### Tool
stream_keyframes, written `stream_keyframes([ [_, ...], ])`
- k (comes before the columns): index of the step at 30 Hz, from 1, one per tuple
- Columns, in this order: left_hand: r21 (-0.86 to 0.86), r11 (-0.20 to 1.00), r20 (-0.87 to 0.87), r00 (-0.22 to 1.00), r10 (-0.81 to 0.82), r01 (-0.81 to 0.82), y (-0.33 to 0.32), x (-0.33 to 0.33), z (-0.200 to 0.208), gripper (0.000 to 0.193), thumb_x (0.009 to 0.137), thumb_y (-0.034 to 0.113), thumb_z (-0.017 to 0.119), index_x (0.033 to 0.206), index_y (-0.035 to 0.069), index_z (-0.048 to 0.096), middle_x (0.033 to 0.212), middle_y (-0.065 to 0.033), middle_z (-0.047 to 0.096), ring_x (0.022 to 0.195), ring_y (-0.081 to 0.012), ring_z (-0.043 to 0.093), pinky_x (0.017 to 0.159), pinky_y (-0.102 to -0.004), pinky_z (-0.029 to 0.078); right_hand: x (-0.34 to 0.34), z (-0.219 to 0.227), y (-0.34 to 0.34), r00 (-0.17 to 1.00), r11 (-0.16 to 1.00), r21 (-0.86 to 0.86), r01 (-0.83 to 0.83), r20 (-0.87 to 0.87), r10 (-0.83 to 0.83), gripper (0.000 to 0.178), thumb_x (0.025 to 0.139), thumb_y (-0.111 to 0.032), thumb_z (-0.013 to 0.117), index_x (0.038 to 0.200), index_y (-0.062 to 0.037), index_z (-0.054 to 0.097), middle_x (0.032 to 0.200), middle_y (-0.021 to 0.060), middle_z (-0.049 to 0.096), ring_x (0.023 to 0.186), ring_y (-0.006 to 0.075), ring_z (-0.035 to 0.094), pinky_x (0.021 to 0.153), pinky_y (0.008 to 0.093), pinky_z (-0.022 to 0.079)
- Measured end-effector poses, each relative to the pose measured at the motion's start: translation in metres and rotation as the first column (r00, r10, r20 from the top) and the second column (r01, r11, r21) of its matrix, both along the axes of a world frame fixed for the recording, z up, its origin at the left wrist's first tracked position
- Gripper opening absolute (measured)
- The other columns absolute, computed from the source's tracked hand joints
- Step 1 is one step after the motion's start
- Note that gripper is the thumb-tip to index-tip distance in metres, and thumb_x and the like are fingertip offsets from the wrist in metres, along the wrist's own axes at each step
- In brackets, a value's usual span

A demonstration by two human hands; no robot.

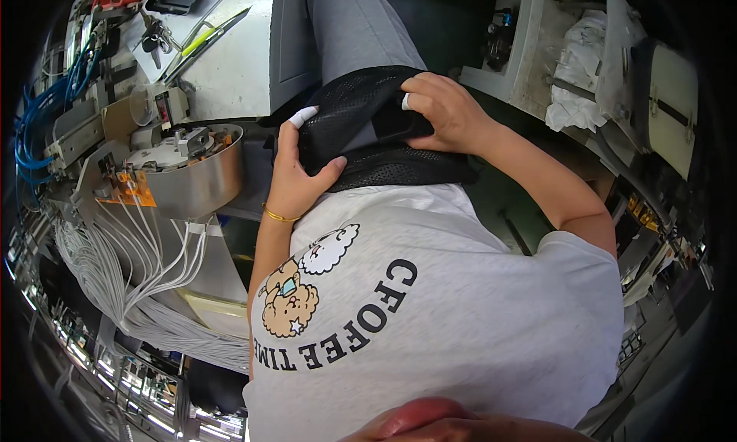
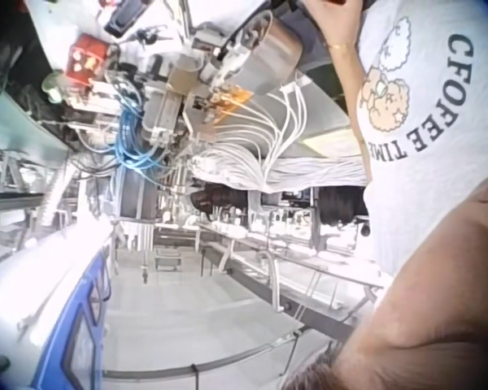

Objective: The person attaches connector components onto the ends of wires using a machine by hand, puts on a back support belt around their waist, and resumes inserting wires into the machine.

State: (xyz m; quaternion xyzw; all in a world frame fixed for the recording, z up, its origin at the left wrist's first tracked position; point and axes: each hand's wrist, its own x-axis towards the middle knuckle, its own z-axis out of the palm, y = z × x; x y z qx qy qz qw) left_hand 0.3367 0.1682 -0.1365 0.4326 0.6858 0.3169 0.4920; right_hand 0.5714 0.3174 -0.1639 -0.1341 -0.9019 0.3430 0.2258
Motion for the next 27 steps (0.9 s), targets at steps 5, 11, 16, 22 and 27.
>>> stream_keyframes([
  [5,0.012,0.998,0.032,0.997,0.064,-0.065,0.0,0.004,0.004,0.068,0.064,0.012,0.074,0.124,0.003,0.045,0.116,-0.011,0.048,0.114,-0.0224,0.045,0.1,-0.0309,0.033,0.0,0.007,-0.004,0.998,1.0,0.0,0.025,0.054,-0.025,0.073,0.052,-0.014,0.082,0.112,-0.011,0.04,0.114,0.014,0.051,0.102,0.0344,0.053,0.084,0.0427,0.045],
  [11,0.012,0.998,0.035,0.998,0.058,-0.059,-0.001,0.004,0.003,0.066,0.064,0.012,0.074,0.123,0.003,0.045,0.116,-0.0109,0.048,0.113,-0.0222,0.046,0.099,-0.0309,0.033,0.001,0.011,-0.017,0.988,0.994,-0.002,0.11,0.11,-0.109,0.077,0.051,-0.011,0.082,0.113,-0.01,0.037,0.115,0.0153,0.05,0.105,0.0359,0.051,0.089,0.0449,0.041],
  [16,-0.001,0.998,0.056,0.996,0.065,-0.065,-0.002,0.004,0.004,0.066,0.065,0.012,0.073,0.123,0.003,0.045,0.116,-0.0106,0.048,0.113,-0.0216,0.046,0.099,-0.0308,0.033,0.003,0.009,-0.024,0.982,0.989,0.026,0.149,0.117,-0.151,0.078,0.051,-0.011,0.081,0.115,-0.0089,0.037,0.115,0.0149,0.049,0.107,0.0356,0.049,0.092,0.045,0.038],
  [22,0.01,1.0,0.024,1.0,0.008,-0.008,-0.005,0.003,0.0,0.068,0.066,0.008,0.071,0.127,0.005,0.041,0.119,-0.0087,0.048,0.112,-0.0182,0.045,0.099,-0.0277,0.033,0.005,0.01,-0.027,0.975,0.985,0.051,0.163,0.145,-0.169,0.08,0.05,-0.012,0.081,0.116,-0.0085,0.037,0.115,0.0149,0.049,0.108,0.0356,0.048,0.093,0.0448,0.037],
  [27,0.005,0.999,0.048,0.998,0.034,-0.034,-0.001,0.003,-0.001,0.067,0.065,0.01,0.072,0.126,0.004,0.042,0.118,-0.0094,0.048,0.112,-0.0196,0.045,0.099,-0.0289,0.033,0.004,0.008,-0.025,0.972,0.981,0.047,0.187,0.137,-0.192,0.072,0.054,-0.017,0.08,0.115,-0.0102,0.041,0.115,0.0104,0.051,0.11,0.0309,0.049,0.095,0.0433,0.036],
])
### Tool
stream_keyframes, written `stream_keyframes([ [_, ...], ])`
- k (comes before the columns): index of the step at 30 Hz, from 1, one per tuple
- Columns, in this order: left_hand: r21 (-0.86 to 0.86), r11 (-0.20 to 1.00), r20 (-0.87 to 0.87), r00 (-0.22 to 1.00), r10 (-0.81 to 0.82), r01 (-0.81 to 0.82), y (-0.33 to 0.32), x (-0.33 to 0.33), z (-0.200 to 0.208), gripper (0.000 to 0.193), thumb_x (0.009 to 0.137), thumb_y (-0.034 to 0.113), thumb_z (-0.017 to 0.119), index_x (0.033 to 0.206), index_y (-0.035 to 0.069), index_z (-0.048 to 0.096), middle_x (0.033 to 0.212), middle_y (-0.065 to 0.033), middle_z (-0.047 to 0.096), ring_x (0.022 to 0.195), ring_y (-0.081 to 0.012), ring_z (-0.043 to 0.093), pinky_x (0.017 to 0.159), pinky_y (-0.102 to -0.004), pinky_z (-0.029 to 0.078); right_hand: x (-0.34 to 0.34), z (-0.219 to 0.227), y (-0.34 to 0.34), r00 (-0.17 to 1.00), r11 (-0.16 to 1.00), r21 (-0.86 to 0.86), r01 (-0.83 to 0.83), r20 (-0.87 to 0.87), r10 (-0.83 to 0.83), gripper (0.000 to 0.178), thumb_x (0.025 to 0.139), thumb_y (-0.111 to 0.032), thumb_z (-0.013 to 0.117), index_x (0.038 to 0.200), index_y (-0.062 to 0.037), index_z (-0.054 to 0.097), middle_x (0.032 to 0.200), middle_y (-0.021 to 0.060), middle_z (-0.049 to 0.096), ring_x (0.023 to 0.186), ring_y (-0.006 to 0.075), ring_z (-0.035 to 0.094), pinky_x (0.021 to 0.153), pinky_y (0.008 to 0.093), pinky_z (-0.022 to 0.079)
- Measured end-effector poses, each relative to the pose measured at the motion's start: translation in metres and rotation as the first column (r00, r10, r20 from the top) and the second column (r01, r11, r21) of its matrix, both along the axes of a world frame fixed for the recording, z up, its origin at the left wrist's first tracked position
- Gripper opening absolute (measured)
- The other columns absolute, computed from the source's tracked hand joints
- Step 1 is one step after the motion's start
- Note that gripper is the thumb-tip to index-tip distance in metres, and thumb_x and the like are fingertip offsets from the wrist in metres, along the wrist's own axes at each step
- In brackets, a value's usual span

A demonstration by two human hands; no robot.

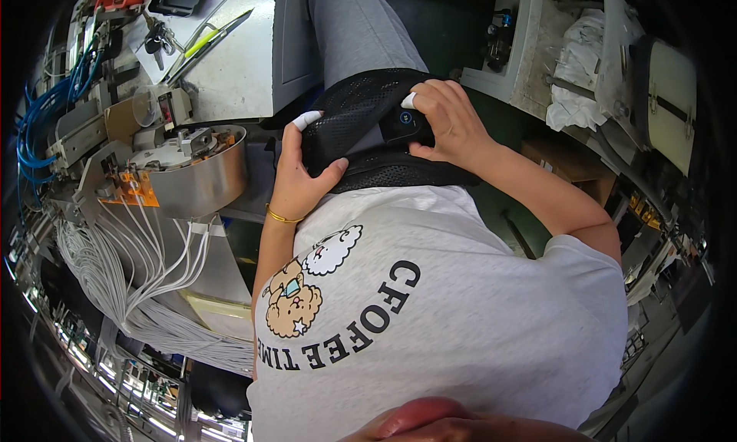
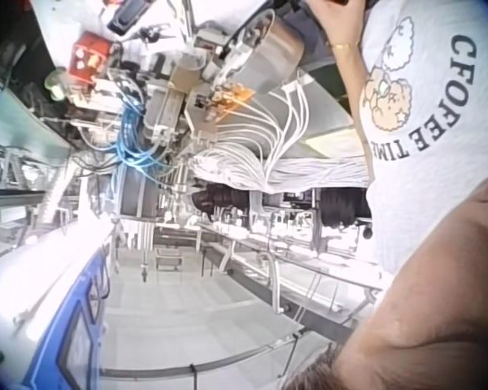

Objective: The person attaches connector components onto the ends of wires using a machine by hand, puts on a back support belt around their waist, and resumes inserting wires into the machine.

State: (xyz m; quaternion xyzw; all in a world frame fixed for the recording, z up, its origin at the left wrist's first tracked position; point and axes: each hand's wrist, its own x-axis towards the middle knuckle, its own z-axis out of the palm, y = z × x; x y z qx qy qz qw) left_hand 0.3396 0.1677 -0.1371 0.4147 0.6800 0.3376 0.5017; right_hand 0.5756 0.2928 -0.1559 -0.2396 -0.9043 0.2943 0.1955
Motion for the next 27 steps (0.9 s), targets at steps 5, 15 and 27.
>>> stream_keyframes([
  [5,0.077,0.997,-0.053,0.999,0.005,-0.001,0.002,-0.004,0.002,0.065,0.064,0.013,0.074,0.121,0.003,0.045,0.113,-0.0118,0.048,0.109,-0.0239,0.047,0.098,-0.0314,0.035,0.001,-0.002,0.003,0.998,0.996,0.069,-0.049,0.05,0.046,0.084,0.05,-0.016,0.083,0.12,-0.0047,0.038,0.121,0.0195,0.046,0.113,0.04,0.046,0.097,0.0498,0.035],
  [15,0.248,0.967,0.001,0.999,0.051,-0.05,-0.006,0.003,-0.036,0.069,0.065,0.021,0.074,0.125,0.007,0.043,0.114,-0.0181,0.045,0.111,-0.0301,0.044,0.098,-0.0362,0.035,0.004,-0.013,0.01,0.992,0.983,0.156,-0.093,0.101,0.078,0.045,0.073,-0.007,0.063,0.113,-0.0024,0.044,0.111,0.021,0.051,0.104,0.039,0.05,0.091,0.046,0.038],
  [27,0.202,0.978,0.03,0.998,0.055,-0.06,-0.011,0.001,-0.035,0.085,0.067,0.027,0.074,0.136,0.002,0.03,0.12,-0.0209,0.04,0.117,-0.0332,0.04,0.101,-0.0356,0.033,-0.021,0.015,-0.018,0.999,0.986,0.166,-0.029,0.034,0.024,0.028,0.083,-0.012,0.055,0.107,-0.0034,0.044,0.1,0.0173,0.051,0.095,0.0354,0.05,0.084,0.0427,0.038],
])
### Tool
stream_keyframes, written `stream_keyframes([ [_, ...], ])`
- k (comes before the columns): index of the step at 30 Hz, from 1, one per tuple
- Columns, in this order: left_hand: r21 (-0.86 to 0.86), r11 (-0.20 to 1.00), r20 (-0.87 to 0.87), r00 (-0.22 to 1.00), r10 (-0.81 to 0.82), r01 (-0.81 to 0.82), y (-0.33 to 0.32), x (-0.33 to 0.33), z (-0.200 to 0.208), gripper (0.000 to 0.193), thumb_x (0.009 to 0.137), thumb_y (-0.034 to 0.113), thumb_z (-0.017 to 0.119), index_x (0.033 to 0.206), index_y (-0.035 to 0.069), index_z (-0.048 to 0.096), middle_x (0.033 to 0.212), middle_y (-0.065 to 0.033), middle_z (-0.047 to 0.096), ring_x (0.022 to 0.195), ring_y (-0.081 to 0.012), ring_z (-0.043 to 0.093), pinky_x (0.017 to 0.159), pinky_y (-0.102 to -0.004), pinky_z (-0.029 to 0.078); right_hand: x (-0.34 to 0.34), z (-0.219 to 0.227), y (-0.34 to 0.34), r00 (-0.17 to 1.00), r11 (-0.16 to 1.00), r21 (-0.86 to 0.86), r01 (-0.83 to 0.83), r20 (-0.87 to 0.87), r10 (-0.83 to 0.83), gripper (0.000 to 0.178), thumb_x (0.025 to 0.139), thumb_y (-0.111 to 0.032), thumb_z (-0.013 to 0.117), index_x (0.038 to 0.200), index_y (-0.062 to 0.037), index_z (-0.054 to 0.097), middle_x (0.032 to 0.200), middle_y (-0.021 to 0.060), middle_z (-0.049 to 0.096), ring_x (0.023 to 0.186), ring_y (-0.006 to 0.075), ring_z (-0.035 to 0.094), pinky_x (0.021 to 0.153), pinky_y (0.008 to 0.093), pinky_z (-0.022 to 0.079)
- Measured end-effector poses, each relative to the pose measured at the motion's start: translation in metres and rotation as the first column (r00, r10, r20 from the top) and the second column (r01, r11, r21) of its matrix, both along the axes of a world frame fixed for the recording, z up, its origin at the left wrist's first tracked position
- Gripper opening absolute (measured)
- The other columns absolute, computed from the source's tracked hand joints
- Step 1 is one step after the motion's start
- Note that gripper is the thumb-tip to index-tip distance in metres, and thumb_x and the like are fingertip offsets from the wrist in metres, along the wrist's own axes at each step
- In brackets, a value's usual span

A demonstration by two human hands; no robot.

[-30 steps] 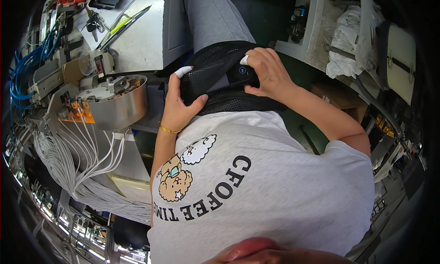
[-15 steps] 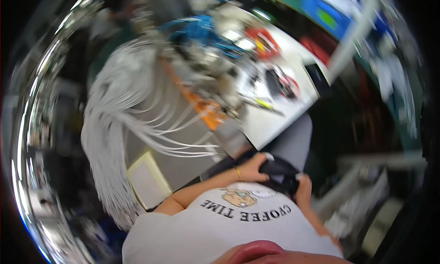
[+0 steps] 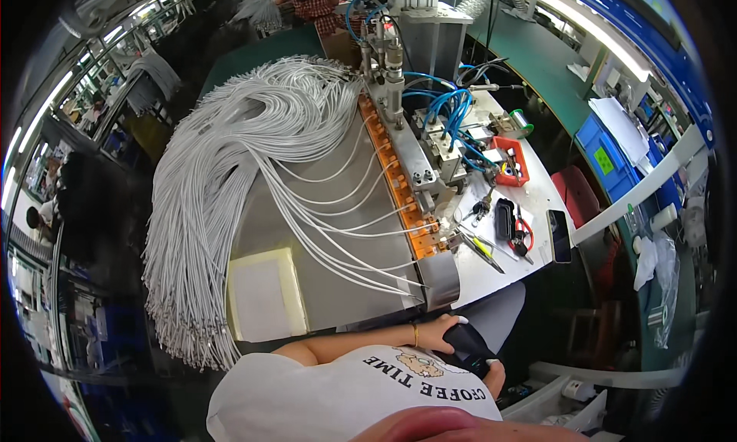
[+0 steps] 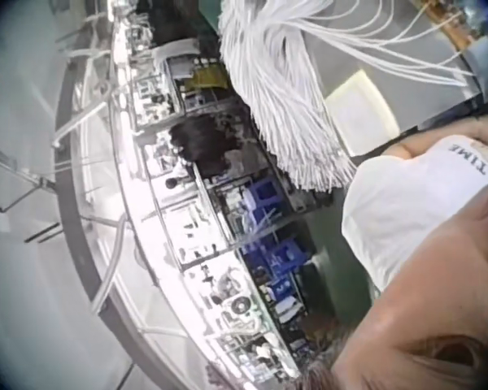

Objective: The person attaches connector components onto the ends of wires using a machine by hand, puts on a back support belt around their waist, and resumes inserting wires into the machine.

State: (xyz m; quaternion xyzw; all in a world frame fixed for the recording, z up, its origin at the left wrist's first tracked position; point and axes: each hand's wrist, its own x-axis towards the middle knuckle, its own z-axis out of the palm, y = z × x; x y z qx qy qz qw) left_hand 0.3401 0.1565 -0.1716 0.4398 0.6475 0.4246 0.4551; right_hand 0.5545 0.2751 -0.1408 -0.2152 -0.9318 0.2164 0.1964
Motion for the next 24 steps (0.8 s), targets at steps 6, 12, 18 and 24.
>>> stream_keyframes([
  [6,-0.076,0.997,0.048,0.999,0.013,-0.009,-0.004,-0.006,0.009,0.092,0.067,0.03,0.074,0.137,-0.003,0.026,0.123,-0.0218,0.038,0.117,-0.0329,0.04,0.1,-0.0346,0.034,-0.002,-0.021,0.014,0.992,0.989,0.075,-0.127,0.015,0.127,0.024,0.085,-0.008,0.051,0.107,-0.0061,0.044,0.099,0.0152,0.051,0.093,0.0353,0.05,0.082,0.0436,0.038],
  [12,-0.013,1.0,0.091,0.996,-0.019,0.021,0.004,-0.003,-0.003,0.091,0.068,0.028,0.074,0.14,0.002,0.024,0.123,-0.0226,0.042,0.115,-0.0333,0.044,0.099,-0.0338,0.036,0.01,-0.033,0.016,0.982,0.97,0.239,-0.053,0.191,0.006,0.024,0.084,-0.005,0.048,0.107,-0.0058,0.044,0.101,0.016,0.05,0.094,0.0349,0.05,0.081,0.0427,0.039],
  [18,0.04,0.998,0.124,0.991,-0.042,0.038,0.015,0.002,-0.019,0.087,0.069,0.025,0.073,0.14,0.006,0.028,0.12,-0.0214,0.049,0.112,-0.0303,0.049,0.097,-0.0325,0.039,0.013,-0.022,0.019,0.992,1.0,0.018,-0.014,0.127,0.011,0.029,0.082,-0.004,0.049,0.111,-0.0043,0.045,0.104,0.0175,0.05,0.096,0.0357,0.049,0.08,0.0421,0.041],
  [24,-0.017,1.0,0.228,0.973,0.027,-0.024,0.013,-0.003,-0.027,0.081,0.07,0.024,0.072,0.138,0.004,0.032,0.119,-0.019,0.054,0.108,-0.0249,0.053,0.093,-0.0313,0.042,0.006,0.019,0.019,0.949,0.985,-0.112,-0.13,0.275,0.156,0.032,0.082,-0.003,0.048,0.114,-0.003,0.045,0.105,0.018,0.05,0.096,0.0367,0.049,0.08,0.0417,0.042],
])
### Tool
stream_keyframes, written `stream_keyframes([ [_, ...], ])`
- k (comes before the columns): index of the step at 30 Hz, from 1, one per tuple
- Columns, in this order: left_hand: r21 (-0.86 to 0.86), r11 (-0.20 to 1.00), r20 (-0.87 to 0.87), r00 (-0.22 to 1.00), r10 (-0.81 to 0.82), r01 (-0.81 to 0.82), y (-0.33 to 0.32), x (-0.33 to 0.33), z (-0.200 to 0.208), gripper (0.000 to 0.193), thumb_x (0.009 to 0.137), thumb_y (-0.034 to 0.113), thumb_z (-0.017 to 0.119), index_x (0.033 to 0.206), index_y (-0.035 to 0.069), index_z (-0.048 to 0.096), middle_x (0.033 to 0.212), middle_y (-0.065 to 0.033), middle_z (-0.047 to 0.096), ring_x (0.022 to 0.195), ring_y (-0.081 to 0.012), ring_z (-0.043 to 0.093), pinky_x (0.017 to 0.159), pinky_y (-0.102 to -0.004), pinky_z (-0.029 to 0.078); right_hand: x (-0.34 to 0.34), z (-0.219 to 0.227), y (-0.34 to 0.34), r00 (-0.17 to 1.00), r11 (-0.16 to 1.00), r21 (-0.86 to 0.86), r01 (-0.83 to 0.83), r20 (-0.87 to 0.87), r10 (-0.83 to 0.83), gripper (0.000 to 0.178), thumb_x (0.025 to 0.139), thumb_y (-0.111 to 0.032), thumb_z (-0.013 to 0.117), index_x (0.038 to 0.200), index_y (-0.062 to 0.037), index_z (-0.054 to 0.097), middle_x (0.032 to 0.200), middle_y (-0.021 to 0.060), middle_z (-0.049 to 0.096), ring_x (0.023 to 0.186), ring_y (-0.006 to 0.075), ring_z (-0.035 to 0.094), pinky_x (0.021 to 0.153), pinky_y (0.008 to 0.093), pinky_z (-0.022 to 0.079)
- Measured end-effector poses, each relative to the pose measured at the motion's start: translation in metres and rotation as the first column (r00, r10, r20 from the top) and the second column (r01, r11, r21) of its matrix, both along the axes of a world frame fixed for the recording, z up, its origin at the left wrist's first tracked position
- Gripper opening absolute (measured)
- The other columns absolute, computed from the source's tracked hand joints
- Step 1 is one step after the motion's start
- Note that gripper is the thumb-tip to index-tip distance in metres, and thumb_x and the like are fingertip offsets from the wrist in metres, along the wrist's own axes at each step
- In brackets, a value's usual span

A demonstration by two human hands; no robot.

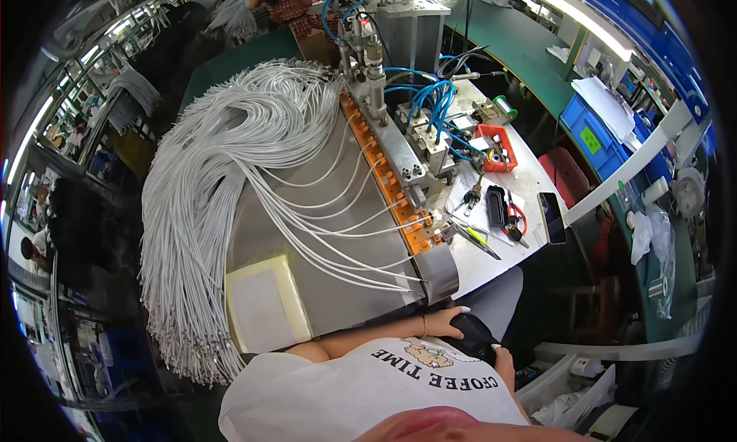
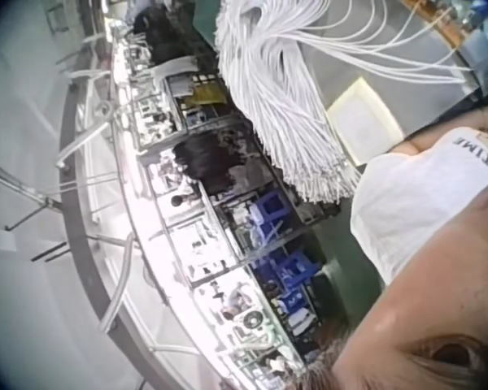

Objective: The person attaches connector components onto the ends of wires using a machine by hand, puts on a back support belt around their waist, and resumes inserting wires into the machine.

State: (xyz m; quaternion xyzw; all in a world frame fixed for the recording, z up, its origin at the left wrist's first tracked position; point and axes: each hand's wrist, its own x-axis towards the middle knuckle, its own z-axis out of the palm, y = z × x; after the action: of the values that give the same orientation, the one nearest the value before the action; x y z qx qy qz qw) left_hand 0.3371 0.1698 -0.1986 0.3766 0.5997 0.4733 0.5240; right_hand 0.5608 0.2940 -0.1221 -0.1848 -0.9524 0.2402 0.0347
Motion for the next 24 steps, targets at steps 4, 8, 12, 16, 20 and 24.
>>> stream_keyframes([
  [4,0.012,1.0,-0.005,1.0,-0.025,0.025,-0.003,0.0,0.002,0.078,0.073,0.024,0.07,0.138,0.004,0.032,0.12,-0.0165,0.054,0.108,-0.0219,0.053,0.093,-0.0299,0.042,0.005,-0.021,0.003,0.999,0.998,0.051,0.019,0.04,-0.021,0.032,0.083,-0.002,0.047,0.115,-0.0025,0.046,0.105,0.018,0.051,0.096,0.0363,0.05,0.08,0.0412,0.043],
  [8,0.021,0.999,0.038,0.999,-0.028,0.027,-0.003,-0.001,0.001,0.075,0.076,0.025,0.069,0.138,0.003,0.032,0.121,-0.0159,0.053,0.108,-0.0214,0.052,0.094,-0.0295,0.041,0.005,-0.022,-0.001,0.993,0.994,0.07,0.079,0.081,-0.084,0.031,0.084,-0.001,0.046,0.114,-0.0026,0.047,0.102,0.0177,0.053,0.095,0.0358,0.051,0.081,0.0408,0.042],
  [12,0.04,0.999,0.085,0.996,0.0,-0.003,-0.005,-0.001,-0.013,0.076,0.075,0.027,0.069,0.137,0.003,0.033,0.12,-0.0189,0.053,0.109,-0.0243,0.052,0.094,-0.0302,0.041,-0.002,-0.006,-0.004,0.985,0.992,0.02,0.123,0.116,-0.124,0.03,0.084,0.0,0.046,0.114,-0.0026,0.048,0.1,0.0173,0.054,0.095,0.0354,0.052,0.082,0.0403,0.042],
  [16,0.001,1.0,0.089,0.996,-0.01,0.01,-0.004,-0.003,-0.007,0.076,0.075,0.029,0.069,0.136,0.002,0.034,0.121,-0.0207,0.053,0.11,-0.0254,0.052,0.094,-0.0306,0.041,0.0,-0.005,-0.005,0.99,0.993,0.005,0.114,0.077,-0.115,0.03,0.083,-0.001,0.048,0.113,-0.0025,0.048,0.099,0.0173,0.054,0.096,0.035,0.052,0.082,0.0403,0.042],
  [20,0.005,0.999,-0.037,0.999,0.034,-0.034,-0.014,-0.007,-0.003,0.067,0.076,0.03,0.069,0.13,0.001,0.042,0.115,-0.0186,0.056,0.105,-0.0231,0.054,0.089,-0.0308,0.043,-0.005,0.002,-0.008,0.987,0.99,0.045,0.133,0.089,-0.137,0.033,0.081,-0.004,0.054,0.113,-0.0024,0.048,0.1,0.0175,0.054,0.096,0.0347,0.053,0.08,0.0407,0.043],
  [24,-0.093,0.996,-0.184,0.983,-0.028,0.011,-0.037,-0.019,0.013,0.047,0.075,0.029,0.071,0.11,0.0,0.056,0.094,-0.0129,0.063,0.088,-0.0196,0.06,0.074,-0.0319,0.048,-0.014,0.015,-0.01,0.969,0.979,0.123,0.164,0.166,-0.184,0.037,0.079,-0.008,0.06,0.113,-0.0026,0.048,0.099,0.0175,0.055,0.094,0.0343,0.054,0.076,0.0411,0.045],
])
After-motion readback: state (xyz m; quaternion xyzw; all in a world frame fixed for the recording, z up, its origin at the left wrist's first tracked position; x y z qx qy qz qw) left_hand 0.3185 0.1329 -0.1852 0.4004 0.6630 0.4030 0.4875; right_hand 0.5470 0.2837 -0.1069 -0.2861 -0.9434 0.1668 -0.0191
